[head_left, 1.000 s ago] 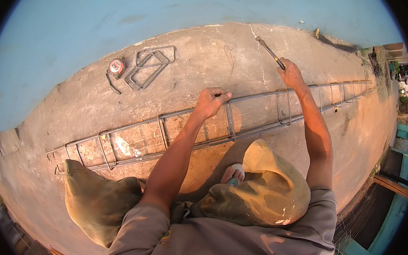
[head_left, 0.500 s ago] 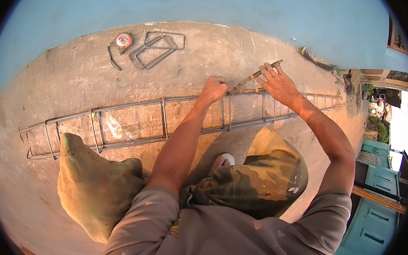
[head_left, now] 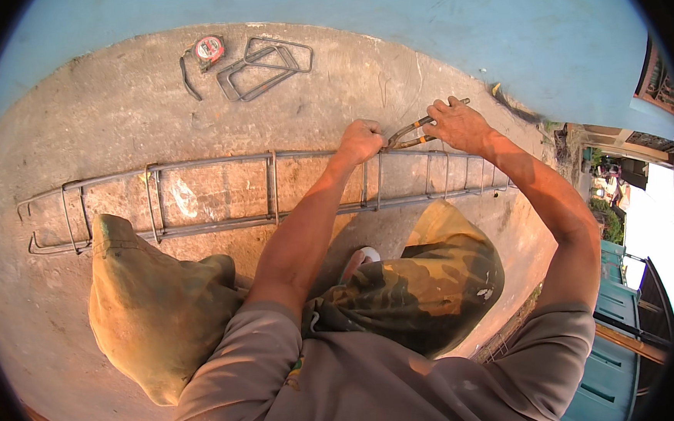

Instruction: The person sits on a concrete floor and uses pliers to tie wire around the intersections of a rebar ladder. They repeatedly wrap and twist wire segments to secure the rungs to the side rails.

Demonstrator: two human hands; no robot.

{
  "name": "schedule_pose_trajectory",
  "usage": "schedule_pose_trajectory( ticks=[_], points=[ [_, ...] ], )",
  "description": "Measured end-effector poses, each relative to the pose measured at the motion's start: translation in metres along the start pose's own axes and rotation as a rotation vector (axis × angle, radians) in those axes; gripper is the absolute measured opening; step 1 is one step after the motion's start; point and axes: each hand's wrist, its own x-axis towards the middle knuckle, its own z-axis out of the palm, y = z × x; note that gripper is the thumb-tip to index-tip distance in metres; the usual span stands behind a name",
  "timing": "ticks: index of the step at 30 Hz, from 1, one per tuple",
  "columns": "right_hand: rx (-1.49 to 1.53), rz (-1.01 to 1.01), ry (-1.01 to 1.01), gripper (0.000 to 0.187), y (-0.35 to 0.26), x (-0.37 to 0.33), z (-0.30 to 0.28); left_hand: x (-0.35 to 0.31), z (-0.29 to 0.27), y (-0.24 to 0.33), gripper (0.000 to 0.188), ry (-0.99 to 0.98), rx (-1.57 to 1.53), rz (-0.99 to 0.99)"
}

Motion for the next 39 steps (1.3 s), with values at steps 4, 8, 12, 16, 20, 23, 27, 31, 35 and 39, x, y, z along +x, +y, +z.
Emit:
schedule_pose_trajectory(
  ticks=[4, 8, 12, 16, 20, 23, 27, 31, 35, 39],
  points=[
    [0.371, 0.115, -0.214, 0.025, 0.004, 0.017, -0.026, -0.019, 0.045, 0.015, 0.039, 0.304, 0.475, 0.51],
    [0.671, 0.092, -0.498, 0.03, 0.015, 0.028, -0.02, -0.022, 0.107, 0.03, 0.043, 0.6, 0.427, 0.644],
    [0.597, 0.206, -0.419, 0.055, 0.003, 0.024, -0.051, 0.006, 0.093, 0.026, 0.035, 0.357, 0.281, 0.464],
    [0.025, 0.164, 0.016, 0.055, -0.012, -0.002, -0.027, 0.022, 0.053, 0.044, 0.032, -0.109, 0.228, 0.275],
    [0.118, 0.18, -0.128, 0.028, 0.003, 0.007, -0.011, 0.027, 0.072, 0.037, 0.026, 0.036, 0.181, 0.346],
    [0.46, 0.216, -0.608, 0.028, 0.019, 0.021, -0.027, -0.016, 0.101, 0.041, 0.026, 0.645, 0.286, 0.701],
    [0.476, 0.207, -0.532, 0.036, 0.017, 0.022, -0.053, 0.013, 0.093, 0.037, 0.027, 0.372, 0.287, 0.5],
    [-0.266, 0.054, 0.353, 0.027, -0.002, -0.005, -0.024, 0.02, 0.057, 0.055, 0.022, 0.008, 0.211, 0.328],
    [0.02, 0.13, -0.014, 0.025, 0.0, -0.009, -0.007, 0.018, 0.054, 0.062, 0.025, -0.084, 0.213, 0.32],
    [0.381, 0.135, -0.271, 0.018, 0.015, 0.014, -0.021, -0.01, 0.099, 0.046, 0.035, 0.501, 0.298, 0.557]
  ],
)
